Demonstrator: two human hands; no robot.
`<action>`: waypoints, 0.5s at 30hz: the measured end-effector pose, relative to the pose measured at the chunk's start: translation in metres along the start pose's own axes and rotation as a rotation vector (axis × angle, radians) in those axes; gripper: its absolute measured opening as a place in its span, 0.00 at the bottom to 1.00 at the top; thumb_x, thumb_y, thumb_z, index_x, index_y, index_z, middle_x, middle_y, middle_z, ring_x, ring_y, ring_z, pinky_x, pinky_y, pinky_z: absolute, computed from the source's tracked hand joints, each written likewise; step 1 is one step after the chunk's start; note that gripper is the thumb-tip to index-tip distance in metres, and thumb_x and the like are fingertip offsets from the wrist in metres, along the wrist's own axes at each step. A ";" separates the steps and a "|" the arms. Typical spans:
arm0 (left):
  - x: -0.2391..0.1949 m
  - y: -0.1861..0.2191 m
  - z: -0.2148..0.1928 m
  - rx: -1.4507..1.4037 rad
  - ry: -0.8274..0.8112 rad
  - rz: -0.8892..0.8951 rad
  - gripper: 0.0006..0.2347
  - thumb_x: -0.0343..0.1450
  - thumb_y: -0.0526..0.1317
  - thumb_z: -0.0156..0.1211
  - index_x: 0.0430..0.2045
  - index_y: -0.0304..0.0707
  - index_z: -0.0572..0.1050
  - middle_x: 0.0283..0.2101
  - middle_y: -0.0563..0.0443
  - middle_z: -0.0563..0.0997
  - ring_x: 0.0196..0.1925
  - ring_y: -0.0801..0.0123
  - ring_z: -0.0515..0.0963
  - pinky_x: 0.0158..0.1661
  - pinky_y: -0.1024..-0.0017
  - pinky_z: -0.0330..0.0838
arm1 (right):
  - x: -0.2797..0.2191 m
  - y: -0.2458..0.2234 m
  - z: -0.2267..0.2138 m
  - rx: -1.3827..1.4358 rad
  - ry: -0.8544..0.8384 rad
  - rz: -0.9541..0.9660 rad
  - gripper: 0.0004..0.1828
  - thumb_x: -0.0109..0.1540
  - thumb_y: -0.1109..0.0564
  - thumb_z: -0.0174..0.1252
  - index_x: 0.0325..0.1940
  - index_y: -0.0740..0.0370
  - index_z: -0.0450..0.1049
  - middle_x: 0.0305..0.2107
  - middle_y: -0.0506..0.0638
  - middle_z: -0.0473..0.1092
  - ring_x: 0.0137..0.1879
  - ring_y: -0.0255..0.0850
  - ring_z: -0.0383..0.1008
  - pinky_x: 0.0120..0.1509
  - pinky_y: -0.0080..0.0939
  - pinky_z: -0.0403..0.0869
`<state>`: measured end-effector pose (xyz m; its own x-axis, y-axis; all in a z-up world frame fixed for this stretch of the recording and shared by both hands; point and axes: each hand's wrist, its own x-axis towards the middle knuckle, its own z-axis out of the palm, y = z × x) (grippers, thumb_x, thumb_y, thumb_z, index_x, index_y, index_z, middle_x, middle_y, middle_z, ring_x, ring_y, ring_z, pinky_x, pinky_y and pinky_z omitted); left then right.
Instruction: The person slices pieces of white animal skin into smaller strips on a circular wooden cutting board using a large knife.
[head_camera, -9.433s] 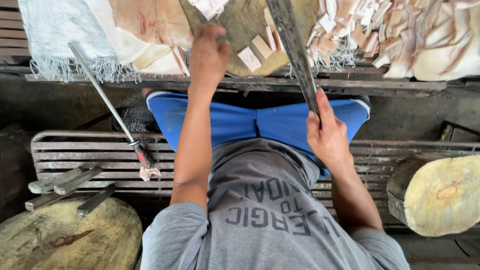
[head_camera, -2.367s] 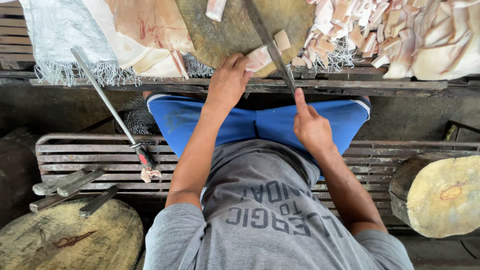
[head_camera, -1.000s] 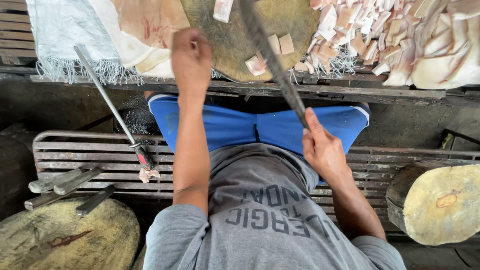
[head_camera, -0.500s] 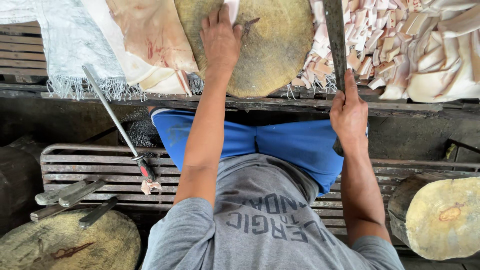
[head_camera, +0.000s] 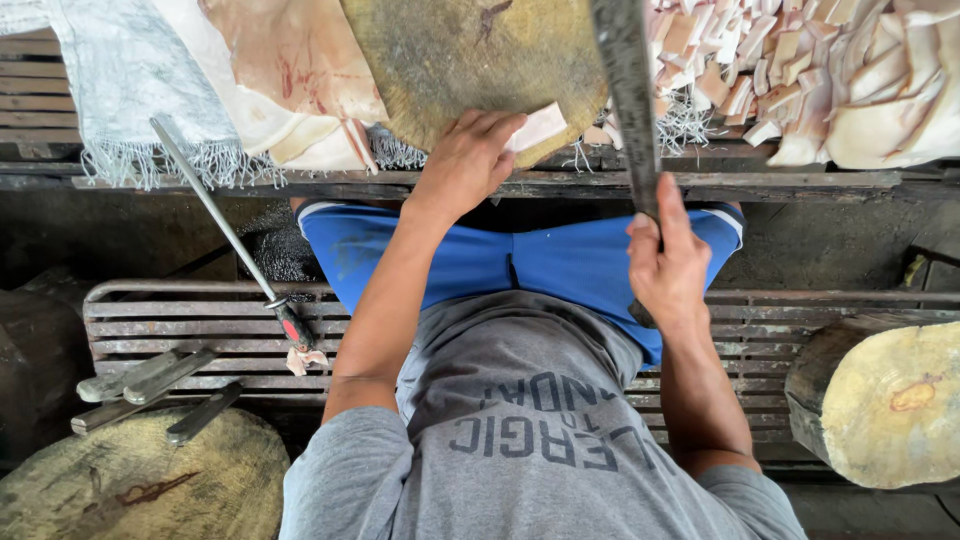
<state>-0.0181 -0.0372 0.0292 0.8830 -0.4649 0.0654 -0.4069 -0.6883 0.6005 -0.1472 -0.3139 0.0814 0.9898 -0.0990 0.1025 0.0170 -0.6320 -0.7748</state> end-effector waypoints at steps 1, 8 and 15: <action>-0.004 0.002 -0.003 -0.017 0.024 0.006 0.22 0.70 0.38 0.64 0.60 0.35 0.71 0.61 0.43 0.76 0.63 0.47 0.72 0.63 0.55 0.65 | -0.004 -0.002 -0.008 0.005 0.047 -0.096 0.30 0.73 0.68 0.53 0.79 0.63 0.58 0.33 0.55 0.77 0.32 0.37 0.77 0.39 0.38 0.78; -0.027 -0.003 -0.008 0.001 0.061 -0.090 0.25 0.69 0.39 0.66 0.61 0.32 0.68 0.56 0.37 0.75 0.61 0.44 0.72 0.63 0.55 0.66 | -0.012 -0.001 0.007 -0.177 0.100 -0.393 0.34 0.70 0.68 0.54 0.79 0.61 0.54 0.37 0.63 0.75 0.36 0.51 0.77 0.43 0.45 0.78; -0.033 -0.009 0.011 0.007 0.111 -0.053 0.25 0.69 0.38 0.66 0.61 0.31 0.67 0.55 0.32 0.77 0.58 0.39 0.73 0.60 0.53 0.68 | -0.016 -0.002 0.014 -0.343 -0.129 -0.237 0.34 0.65 0.67 0.59 0.76 0.60 0.62 0.34 0.64 0.75 0.35 0.59 0.76 0.40 0.52 0.76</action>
<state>-0.0464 -0.0217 0.0132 0.9237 -0.3634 0.1216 -0.3600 -0.7144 0.6001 -0.1610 -0.3007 0.0723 0.9740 0.1629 0.1572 0.2198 -0.8465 -0.4849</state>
